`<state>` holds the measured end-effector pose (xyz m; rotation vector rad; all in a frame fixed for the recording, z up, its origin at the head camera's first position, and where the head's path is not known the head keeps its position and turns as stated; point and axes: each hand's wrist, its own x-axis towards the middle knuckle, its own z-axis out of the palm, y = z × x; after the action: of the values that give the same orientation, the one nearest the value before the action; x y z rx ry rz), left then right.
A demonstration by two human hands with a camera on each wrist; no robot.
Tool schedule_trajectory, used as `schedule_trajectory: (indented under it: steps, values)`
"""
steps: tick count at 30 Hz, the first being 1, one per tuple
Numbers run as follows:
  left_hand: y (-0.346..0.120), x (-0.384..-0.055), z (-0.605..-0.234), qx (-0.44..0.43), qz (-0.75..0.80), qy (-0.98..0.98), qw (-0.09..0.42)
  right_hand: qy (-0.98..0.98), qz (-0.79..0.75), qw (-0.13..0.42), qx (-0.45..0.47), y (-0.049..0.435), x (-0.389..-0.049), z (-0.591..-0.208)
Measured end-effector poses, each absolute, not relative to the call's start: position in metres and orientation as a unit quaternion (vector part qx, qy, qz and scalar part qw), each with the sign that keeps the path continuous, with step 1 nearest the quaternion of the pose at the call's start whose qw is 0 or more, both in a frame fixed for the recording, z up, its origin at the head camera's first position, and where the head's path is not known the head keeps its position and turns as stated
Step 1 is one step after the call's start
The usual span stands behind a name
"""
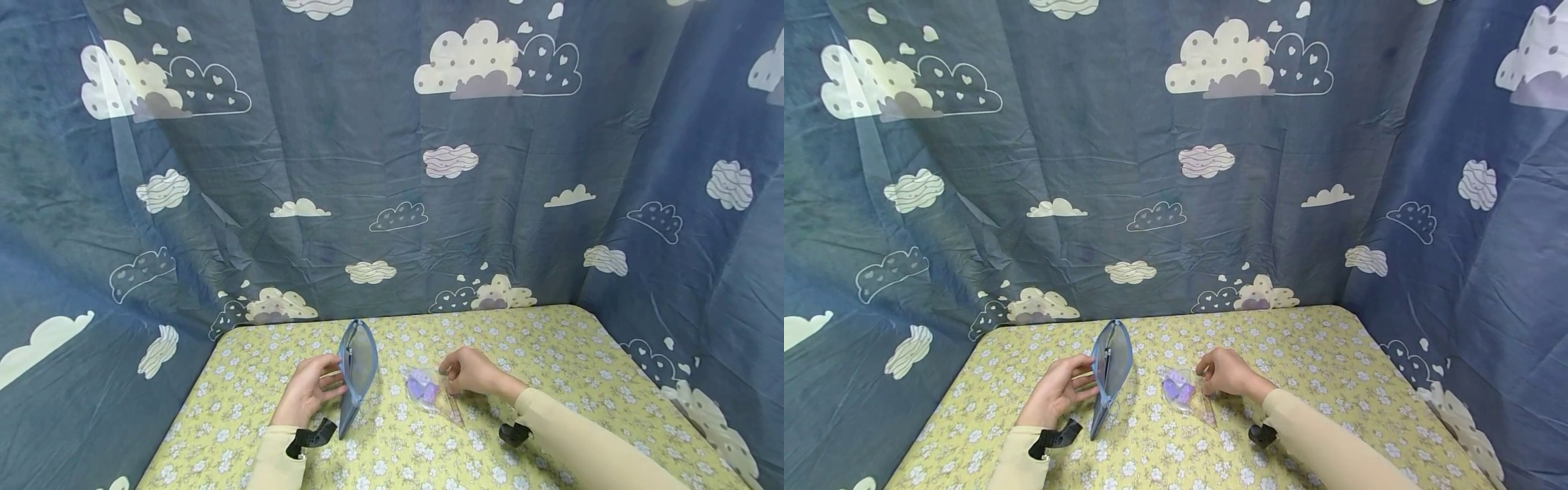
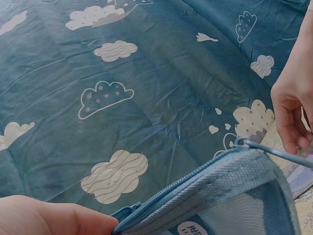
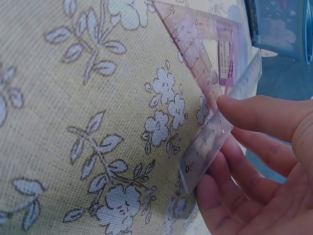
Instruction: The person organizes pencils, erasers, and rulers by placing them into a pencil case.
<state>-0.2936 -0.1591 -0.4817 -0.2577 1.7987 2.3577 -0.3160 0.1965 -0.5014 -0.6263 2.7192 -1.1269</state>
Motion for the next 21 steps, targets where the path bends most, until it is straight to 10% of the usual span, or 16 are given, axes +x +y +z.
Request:
schedule_trajectory:
  steps: [21]
  values:
    - [-0.1598,-0.2918,-0.4823,-0.084,0.784,0.61,0.077,0.907,-0.361,0.059,-0.209,0.1999,-0.3136,-0.4984]
